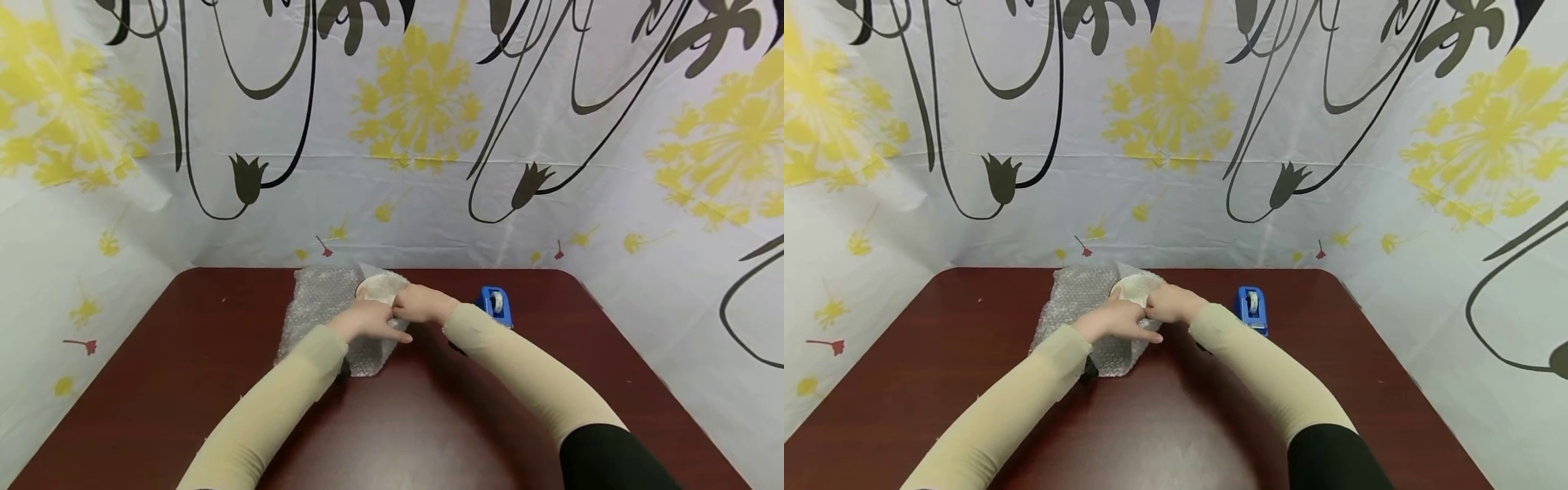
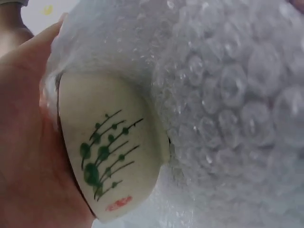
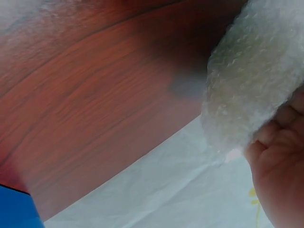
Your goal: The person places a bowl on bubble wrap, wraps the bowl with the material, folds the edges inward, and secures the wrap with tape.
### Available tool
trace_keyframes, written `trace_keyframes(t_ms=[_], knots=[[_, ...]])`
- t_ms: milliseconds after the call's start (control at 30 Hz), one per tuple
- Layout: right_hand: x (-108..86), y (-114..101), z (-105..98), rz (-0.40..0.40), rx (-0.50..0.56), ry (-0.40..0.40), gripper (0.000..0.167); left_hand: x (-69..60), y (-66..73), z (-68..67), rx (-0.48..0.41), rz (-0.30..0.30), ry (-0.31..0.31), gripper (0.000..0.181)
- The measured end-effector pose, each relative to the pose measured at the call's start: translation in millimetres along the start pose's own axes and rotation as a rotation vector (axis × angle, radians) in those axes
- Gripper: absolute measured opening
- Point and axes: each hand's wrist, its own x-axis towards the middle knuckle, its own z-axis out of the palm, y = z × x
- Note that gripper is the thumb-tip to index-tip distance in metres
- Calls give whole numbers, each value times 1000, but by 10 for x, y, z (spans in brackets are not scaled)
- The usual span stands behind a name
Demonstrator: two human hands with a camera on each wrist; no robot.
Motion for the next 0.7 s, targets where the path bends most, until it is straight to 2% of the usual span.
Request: trace_keyframes(t_ms=[67, 200, 267, 367, 400, 467, 533, 600, 700], knots=[[40, -23, 11, 3, -22, -4, 33, -23, -48, -10, -52, 35, 26, 39], [91, -43, 7, 22, -66, -7, 33, -59, -144, -95, -152, 111, 42, 48], [104, -38, -9, 44, -73, -22, 35, -83, -187, -178, -191, 116, 26, 46], [124, -43, -49, 75, -52, -54, 36, -127, -274, -351, -237, 110, 22, 34], [130, -48, -64, 81, -49, -61, 36, -144, -313, -415, -257, 108, 30, 35], [143, -61, -91, 88, -49, -68, 36, -177, -403, -533, -309, 82, 64, 43], [154, -83, -109, 84, -71, -71, 37, -201, -516, -622, -356, 32, 133, 47], [165, -105, -111, 73, -95, -70, 39, -218, -646, -673, -396, -44, 228, 48], [182, -149, -87, 52, -113, -72, 42, -240, -842, -674, -456, -207, 359, 54]])
